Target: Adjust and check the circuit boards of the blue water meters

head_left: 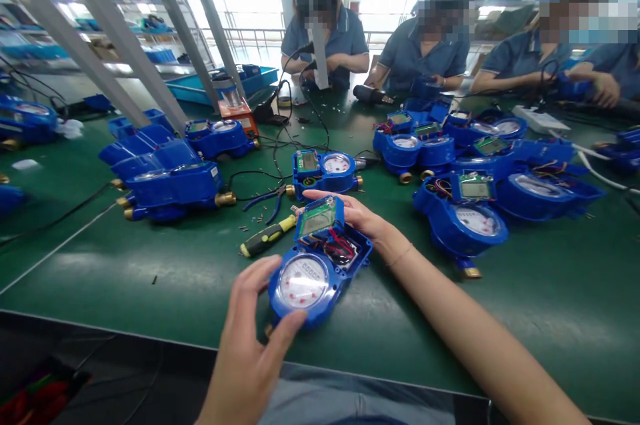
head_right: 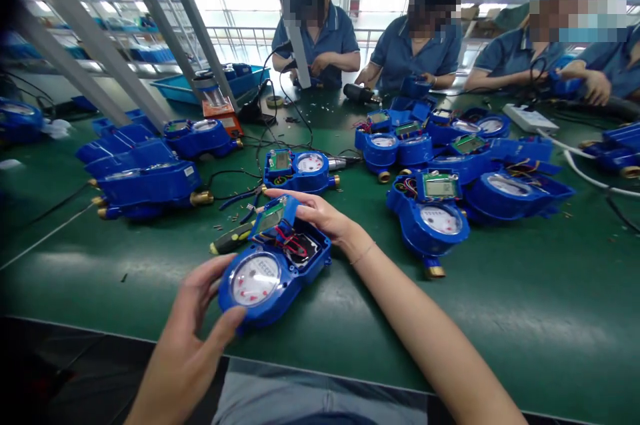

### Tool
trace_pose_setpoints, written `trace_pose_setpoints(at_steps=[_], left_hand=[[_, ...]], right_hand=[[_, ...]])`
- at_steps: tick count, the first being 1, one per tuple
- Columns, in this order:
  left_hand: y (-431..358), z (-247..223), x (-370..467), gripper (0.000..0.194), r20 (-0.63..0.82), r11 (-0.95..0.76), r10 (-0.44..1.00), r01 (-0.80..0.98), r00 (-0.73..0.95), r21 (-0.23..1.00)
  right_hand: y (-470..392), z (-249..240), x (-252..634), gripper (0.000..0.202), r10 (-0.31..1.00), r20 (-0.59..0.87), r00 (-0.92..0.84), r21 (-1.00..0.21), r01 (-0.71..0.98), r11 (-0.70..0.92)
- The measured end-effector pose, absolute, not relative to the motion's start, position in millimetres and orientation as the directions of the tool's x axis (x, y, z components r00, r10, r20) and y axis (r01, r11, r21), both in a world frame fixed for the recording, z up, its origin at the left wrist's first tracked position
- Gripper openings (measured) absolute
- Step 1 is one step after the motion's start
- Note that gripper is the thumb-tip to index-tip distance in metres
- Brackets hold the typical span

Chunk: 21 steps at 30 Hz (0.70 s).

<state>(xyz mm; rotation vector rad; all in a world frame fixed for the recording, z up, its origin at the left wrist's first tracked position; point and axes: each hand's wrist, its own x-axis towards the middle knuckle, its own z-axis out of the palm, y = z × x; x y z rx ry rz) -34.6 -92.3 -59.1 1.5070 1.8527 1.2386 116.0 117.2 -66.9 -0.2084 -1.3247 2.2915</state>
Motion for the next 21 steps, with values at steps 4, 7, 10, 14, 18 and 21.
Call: trace_pose_setpoints(at_steps=[4, 7, 10, 14, 18, 21], left_hand=[[-52.4, -37.6, -73.1, 0.053, 0.193, -0.076, 0.947, 0.406, -0.255, 0.911], [-18.0, -28.5, -82.0, 0.063, 0.160, -0.133, 0.986, 0.341, -0.053, 0.931], [4.6, -29.1, -80.4, 0.070, 0.115, -0.145, 0.986, 0.285, 0.120, 0.947], [15.6, -33.1, -79.1, 0.067, 0.088, -0.130, 0.982, 0.259, 0.166, 0.957], [22.2, -24.0, -83.0, 0.066, 0.119, -0.202, 0.959, 0.323, 0.259, 0.925], [29.4, -13.0, -84.9, 0.062, 0.176, -0.313, 0.918, 0.377, 0.356, 0.872]], right_hand=[[114.8, -65.0, 113.5, 0.074, 0.472, 0.111, -0.874, -0.848, -0.331, -0.414], [113.9, -56.8, 119.0, 0.075, 0.494, 0.078, -0.866, -0.860, -0.309, -0.406], [110.1, -42.4, 137.8, 0.069, 0.595, 0.060, -0.802, -0.879, -0.325, -0.350], [79.6, -30.1, 174.8, 0.051, 0.825, 0.012, -0.565, -0.905, -0.357, -0.231], [12.7, -44.8, 186.1, 0.048, 0.948, -0.232, -0.220, -0.933, -0.226, -0.281], [-36.0, -61.9, 165.6, 0.064, 0.901, -0.406, -0.150, -0.866, -0.251, -0.432]])
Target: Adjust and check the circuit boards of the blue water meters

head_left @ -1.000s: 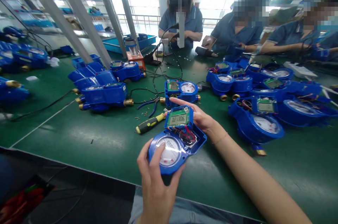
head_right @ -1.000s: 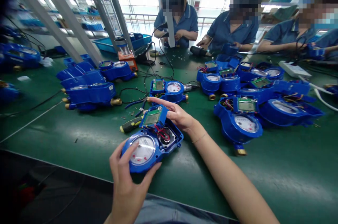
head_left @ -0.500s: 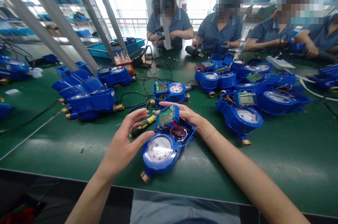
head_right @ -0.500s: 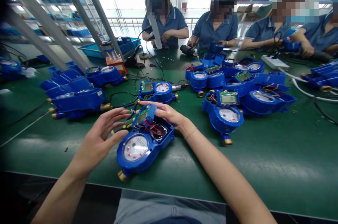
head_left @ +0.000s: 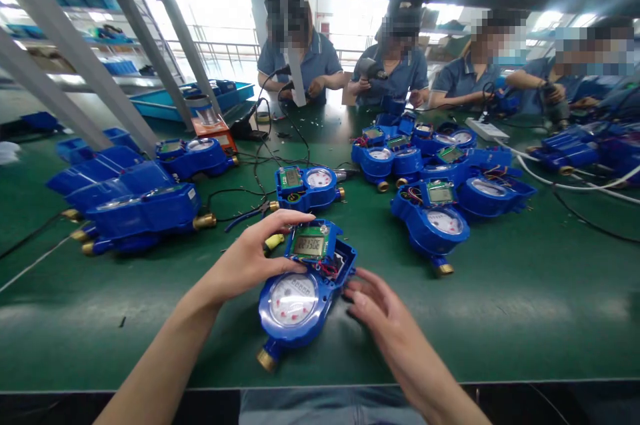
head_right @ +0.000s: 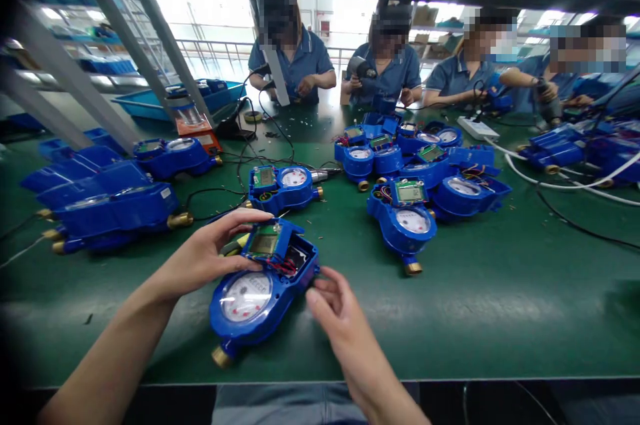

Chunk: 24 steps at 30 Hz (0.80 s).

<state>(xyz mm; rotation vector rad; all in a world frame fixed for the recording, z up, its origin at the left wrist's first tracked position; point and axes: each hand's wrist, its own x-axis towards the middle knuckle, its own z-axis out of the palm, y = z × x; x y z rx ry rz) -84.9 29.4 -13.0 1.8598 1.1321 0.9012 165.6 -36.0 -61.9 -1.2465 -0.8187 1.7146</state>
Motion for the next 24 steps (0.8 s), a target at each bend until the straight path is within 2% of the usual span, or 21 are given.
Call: trace_pose_setpoints(at_steps=[2, 5, 10, 15, 18, 20, 24], left_hand=[[32.8, -9.0, -84.8, 0.060, 0.181, -0.343, 0.900, 0.391, 0.396, 0.854], [32.8, -10.9, -82.8, 0.060, 0.172, -0.322, 0.897, 0.337, 0.406, 0.884], [27.2, -24.9, -77.8, 0.062, 0.174, -0.242, 0.925, 0.170, 0.339, 0.955], [29.4, -39.6, -80.1, 0.078, 0.184, -0.171, 0.961, -0.081, 0.208, 0.982], [32.6, -42.9, -83.8, 0.085, 0.189, -0.146, 0.952, -0.185, 0.239, 0.972], [34.2, -40.5, -83.8, 0.086, 0.169, -0.130, 0.936, -0.145, 0.310, 0.981], [37.2, -30.7, -79.0, 0.085, 0.117, -0.151, 0.904, 0.049, 0.412, 0.987]], right_hand=[[-55.3, -66.7, 144.8, 0.067, 0.870, -0.424, -0.251, -0.795, -0.358, -0.490], [-62.7, -62.2, 117.2, 0.065, 0.883, -0.353, -0.309, -0.750, -0.471, -0.465], [-52.4, -56.6, 95.2, 0.075, 0.894, -0.414, -0.172, -0.746, -0.498, -0.442], [-52.7, -65.8, 90.1, 0.076, 0.901, -0.416, -0.121, -0.720, -0.561, -0.407], [-57.0, -66.6, 90.1, 0.075, 0.908, -0.406, -0.104, -0.714, -0.585, -0.386], [-58.7, -65.1, 90.8, 0.074, 0.910, -0.400, -0.108, -0.713, -0.587, -0.383], [-58.3, -63.2, 93.3, 0.075, 0.912, -0.388, -0.135, -0.708, -0.590, -0.389]])
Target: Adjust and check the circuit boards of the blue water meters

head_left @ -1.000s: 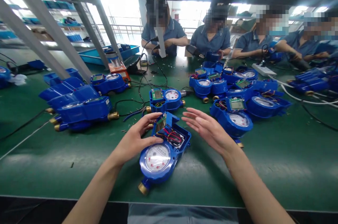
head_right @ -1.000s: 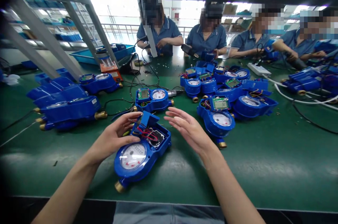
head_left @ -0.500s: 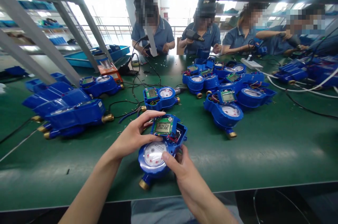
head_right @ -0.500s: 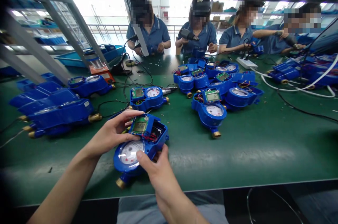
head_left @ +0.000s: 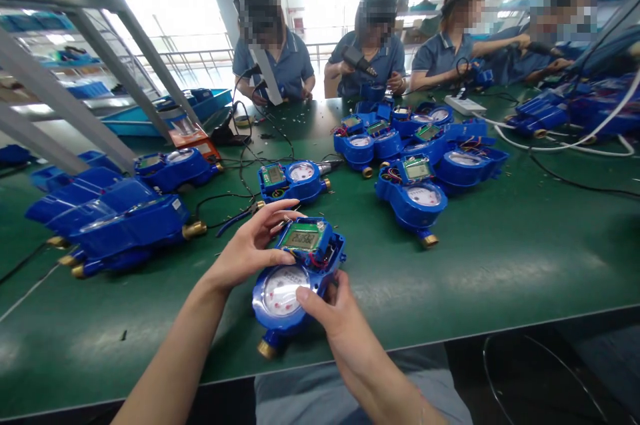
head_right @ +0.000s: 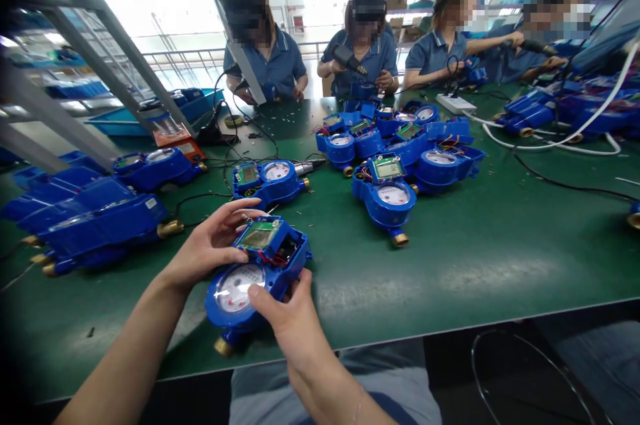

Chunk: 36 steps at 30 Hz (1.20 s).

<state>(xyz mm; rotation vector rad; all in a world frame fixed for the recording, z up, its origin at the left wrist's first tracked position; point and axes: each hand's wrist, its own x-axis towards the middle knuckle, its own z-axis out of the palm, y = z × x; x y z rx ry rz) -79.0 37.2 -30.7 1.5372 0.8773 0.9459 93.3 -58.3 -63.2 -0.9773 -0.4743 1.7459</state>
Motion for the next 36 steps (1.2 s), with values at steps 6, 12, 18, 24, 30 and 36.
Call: trace_pose_setpoints(at_steps=[6, 12, 18, 24, 30, 36], left_hand=[[39.3, -28.3, -81.5, 0.086, 0.072, -0.123, 0.889, 0.086, 0.452, 0.989], [33.1, -30.7, -82.8, 0.087, 0.121, -0.142, 0.926, 0.032, 0.358, 0.989], [31.7, -36.8, -72.5, 0.088, 0.131, -0.070, 0.959, -0.238, 0.251, 0.969], [23.7, -53.3, -65.3, 0.073, 0.049, -0.037, 0.999, -0.482, 0.013, 0.875], [16.0, -67.7, -65.9, 0.064, 0.097, -0.144, 0.988, -0.495, -0.119, 0.857], [22.1, -65.7, -60.2, 0.071, 0.306, -0.354, 0.934, -0.377, -0.182, 0.856]], right_hand=[[-57.4, -65.3, 93.8, 0.075, 0.915, -0.372, -0.155, -0.691, -0.612, -0.384], [-55.6, -69.1, 90.7, 0.072, 0.918, -0.365, -0.152, -0.695, -0.612, -0.378], [-54.5, -76.8, 88.5, 0.073, 0.926, -0.356, -0.123, -0.722, -0.593, -0.356], [-55.3, -71.4, 86.3, 0.068, 0.930, -0.359, -0.082, -0.739, -0.583, -0.337], [-56.0, -68.4, 83.3, 0.069, 0.924, -0.377, -0.060, -0.768, -0.537, -0.348], [-55.8, -72.7, 82.7, 0.070, 0.927, -0.370, -0.060, -0.794, -0.498, -0.348]])
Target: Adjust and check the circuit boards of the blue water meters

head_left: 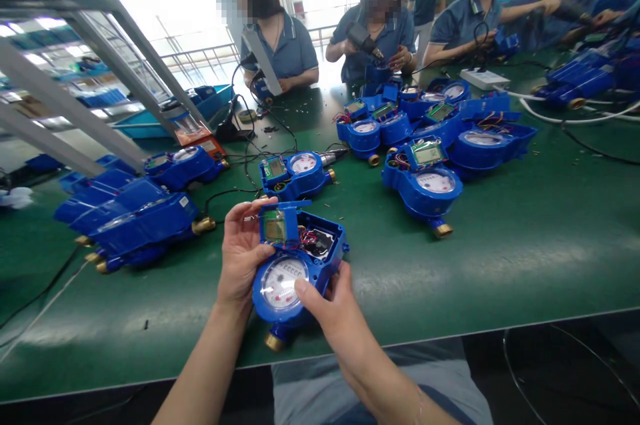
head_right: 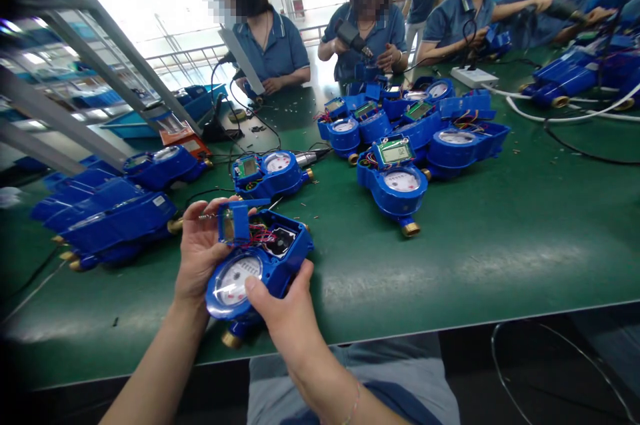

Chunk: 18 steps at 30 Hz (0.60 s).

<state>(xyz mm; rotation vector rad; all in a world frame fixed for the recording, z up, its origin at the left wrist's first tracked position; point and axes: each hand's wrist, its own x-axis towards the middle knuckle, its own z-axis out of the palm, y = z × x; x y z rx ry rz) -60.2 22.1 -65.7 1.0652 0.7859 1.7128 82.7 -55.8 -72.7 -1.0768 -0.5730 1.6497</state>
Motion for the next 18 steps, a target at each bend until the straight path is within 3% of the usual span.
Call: trace_pose_setpoints(at_steps=[10, 18], left_hand=[[21.7, -77.7, -67.2, 0.068, 0.066, -0.105, 0.992, -0.404, -0.110, 0.909], [25.1, -90.3, -70.3, 0.058, -0.050, 0.029, 0.998, -0.378, -0.048, 0.925]], right_hand=[[-58.4, -75.5, 82.4, 0.069, 0.935, -0.350, -0.055, -0.826, -0.453, -0.336], [-65.4, -79.9, 67.8, 0.078, 0.911, -0.389, 0.140, -0.878, -0.357, -0.319]])
